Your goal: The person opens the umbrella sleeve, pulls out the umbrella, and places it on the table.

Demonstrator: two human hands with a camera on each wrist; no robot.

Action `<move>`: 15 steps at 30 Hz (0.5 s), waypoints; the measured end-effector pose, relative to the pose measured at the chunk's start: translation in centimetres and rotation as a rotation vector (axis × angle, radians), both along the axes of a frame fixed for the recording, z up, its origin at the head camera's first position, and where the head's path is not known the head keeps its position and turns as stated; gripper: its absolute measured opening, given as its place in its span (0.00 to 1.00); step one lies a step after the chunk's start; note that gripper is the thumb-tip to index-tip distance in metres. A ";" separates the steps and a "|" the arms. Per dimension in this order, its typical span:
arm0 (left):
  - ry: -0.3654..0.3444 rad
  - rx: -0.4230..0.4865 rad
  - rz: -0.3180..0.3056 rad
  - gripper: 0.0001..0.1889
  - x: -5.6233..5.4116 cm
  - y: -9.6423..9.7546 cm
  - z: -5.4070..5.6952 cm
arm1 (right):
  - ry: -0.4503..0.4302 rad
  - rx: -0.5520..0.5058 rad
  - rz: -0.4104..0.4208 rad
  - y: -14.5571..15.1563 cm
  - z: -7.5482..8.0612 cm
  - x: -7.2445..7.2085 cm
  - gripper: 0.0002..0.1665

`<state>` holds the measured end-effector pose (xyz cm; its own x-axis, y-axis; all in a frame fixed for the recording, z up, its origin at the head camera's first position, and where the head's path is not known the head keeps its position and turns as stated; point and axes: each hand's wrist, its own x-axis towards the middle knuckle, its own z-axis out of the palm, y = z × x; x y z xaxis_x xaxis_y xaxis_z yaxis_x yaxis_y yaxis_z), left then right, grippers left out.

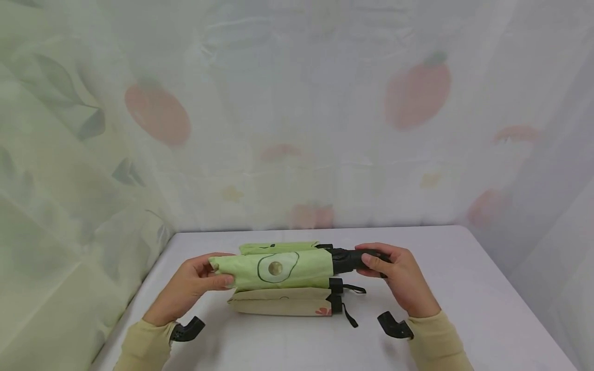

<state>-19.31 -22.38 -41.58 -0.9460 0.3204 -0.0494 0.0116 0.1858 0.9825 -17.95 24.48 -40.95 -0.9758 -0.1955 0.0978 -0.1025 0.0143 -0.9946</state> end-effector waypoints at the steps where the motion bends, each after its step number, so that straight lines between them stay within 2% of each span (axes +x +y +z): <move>1: 0.003 0.001 0.001 0.28 0.0 -0.1 0.0 | 0.001 0.002 -0.001 0.1 0.0 0.0 0.27; 8: 0.021 0.018 -0.026 0.29 -0.3 -0.5 -0.2 | 0.017 0.011 -0.012 0.7 0.2 0.1 0.26; 15: 0.015 0.031 -0.023 0.28 -0.5 -0.8 -0.2 | 0.035 -0.016 -0.017 1.4 0.1 0.1 0.23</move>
<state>-19.80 -23.21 -41.77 -0.9391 0.3427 -0.0252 0.0301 0.1551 0.9874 -17.85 25.93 -40.88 -0.9749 -0.1770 0.1349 -0.1371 0.0004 -0.9906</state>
